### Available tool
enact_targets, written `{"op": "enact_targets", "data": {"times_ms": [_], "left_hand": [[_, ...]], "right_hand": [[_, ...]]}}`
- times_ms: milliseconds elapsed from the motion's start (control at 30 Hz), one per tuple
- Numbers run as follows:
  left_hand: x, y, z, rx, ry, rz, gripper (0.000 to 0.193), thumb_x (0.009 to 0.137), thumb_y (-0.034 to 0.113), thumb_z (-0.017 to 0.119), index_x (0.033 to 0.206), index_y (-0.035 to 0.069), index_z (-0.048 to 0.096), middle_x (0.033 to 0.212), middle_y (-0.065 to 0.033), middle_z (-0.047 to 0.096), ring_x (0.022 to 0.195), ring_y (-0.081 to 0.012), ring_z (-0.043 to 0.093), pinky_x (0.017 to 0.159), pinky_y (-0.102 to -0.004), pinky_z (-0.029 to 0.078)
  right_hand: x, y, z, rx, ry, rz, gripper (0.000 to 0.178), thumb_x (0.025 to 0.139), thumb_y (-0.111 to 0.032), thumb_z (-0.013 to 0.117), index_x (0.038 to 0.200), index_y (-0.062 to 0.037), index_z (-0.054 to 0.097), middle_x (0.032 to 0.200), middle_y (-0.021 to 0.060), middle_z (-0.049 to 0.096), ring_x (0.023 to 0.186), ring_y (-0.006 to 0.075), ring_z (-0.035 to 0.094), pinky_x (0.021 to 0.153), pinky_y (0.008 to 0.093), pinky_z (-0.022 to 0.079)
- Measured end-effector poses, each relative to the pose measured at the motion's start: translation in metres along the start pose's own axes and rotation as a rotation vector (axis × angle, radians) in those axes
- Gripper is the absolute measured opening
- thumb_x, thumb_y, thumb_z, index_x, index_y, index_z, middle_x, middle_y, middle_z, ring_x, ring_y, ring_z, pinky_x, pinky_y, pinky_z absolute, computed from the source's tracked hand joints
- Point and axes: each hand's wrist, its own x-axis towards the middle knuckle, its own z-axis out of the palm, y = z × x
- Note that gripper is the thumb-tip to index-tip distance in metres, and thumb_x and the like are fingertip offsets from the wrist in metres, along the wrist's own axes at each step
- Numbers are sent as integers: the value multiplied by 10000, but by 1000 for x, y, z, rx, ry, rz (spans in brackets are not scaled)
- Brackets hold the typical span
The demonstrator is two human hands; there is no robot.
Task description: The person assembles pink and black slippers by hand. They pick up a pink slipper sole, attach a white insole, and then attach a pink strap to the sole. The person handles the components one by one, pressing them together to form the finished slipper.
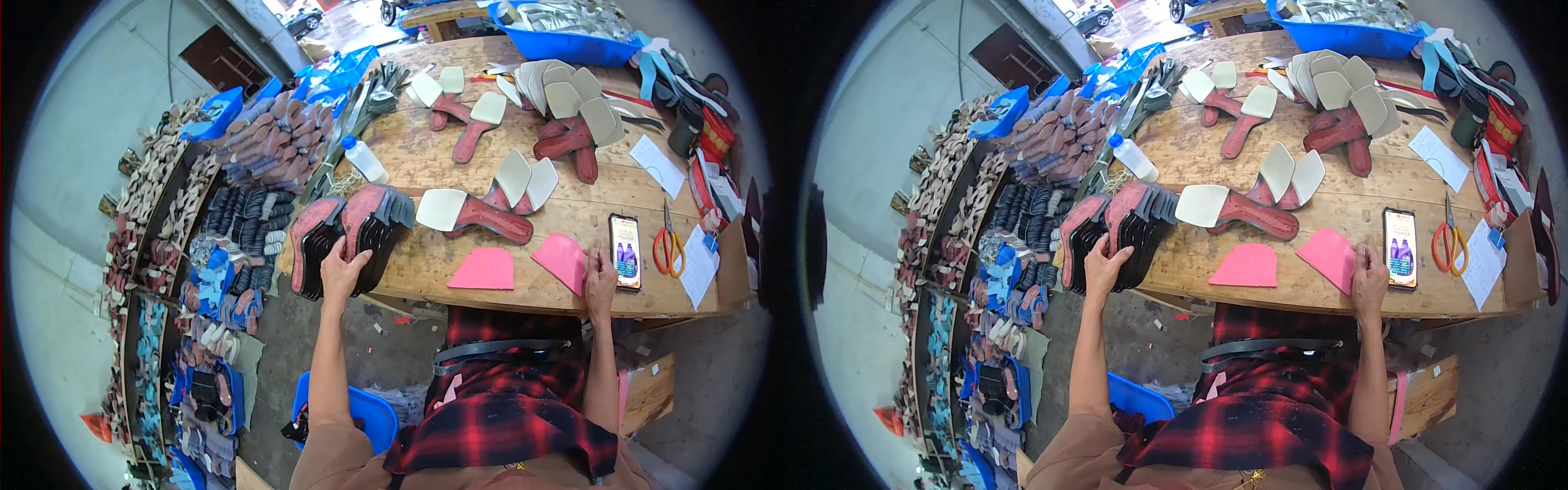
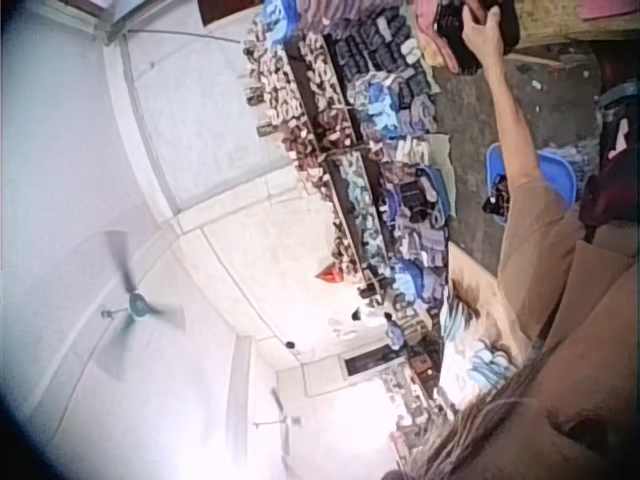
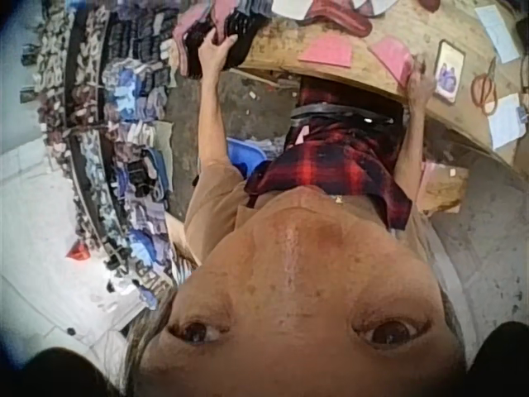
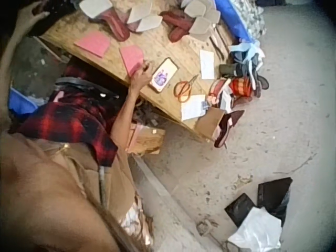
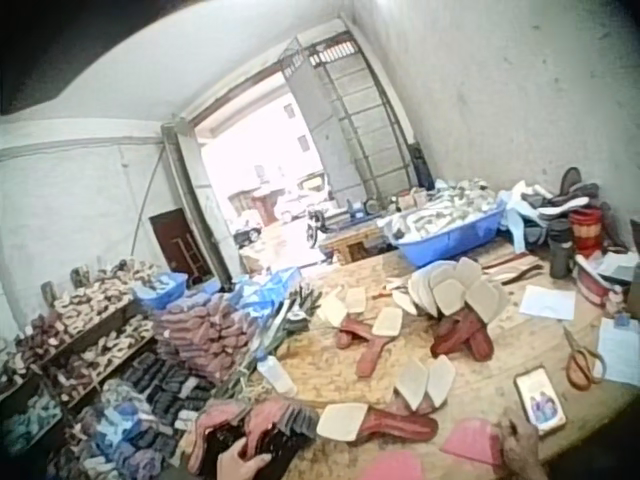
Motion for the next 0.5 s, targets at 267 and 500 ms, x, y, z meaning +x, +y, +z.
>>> {"op": "enact_targets", "data": {"times_ms": [267, 500], "left_hand": [[-17, 11, 2, 130, 84, 152, 623, 706, 399, 799, 1118, -39, 633, 923, -213, 696, 862, -343, 677, 793, -394, 504], [-3, -15, 2, -133, -17, -43, 394, 757, 212, 785, 1033, -33, 647, 824, -4, 637, 728, -70, 537, 675, -224, 445]], "right_hand": [[-1, -12, -2, 0, 8, -40, 276, 994, -229, 516, 911, 27, 581, 667, 213, 523, 559, 256, 447, 555, 383, 393], [0, -8, 3, -9, 29, -56, 290, 993, -244, 523, 898, 24, 580, 658, 213, 511, 552, 272, 436, 547, 389, 383]]}}
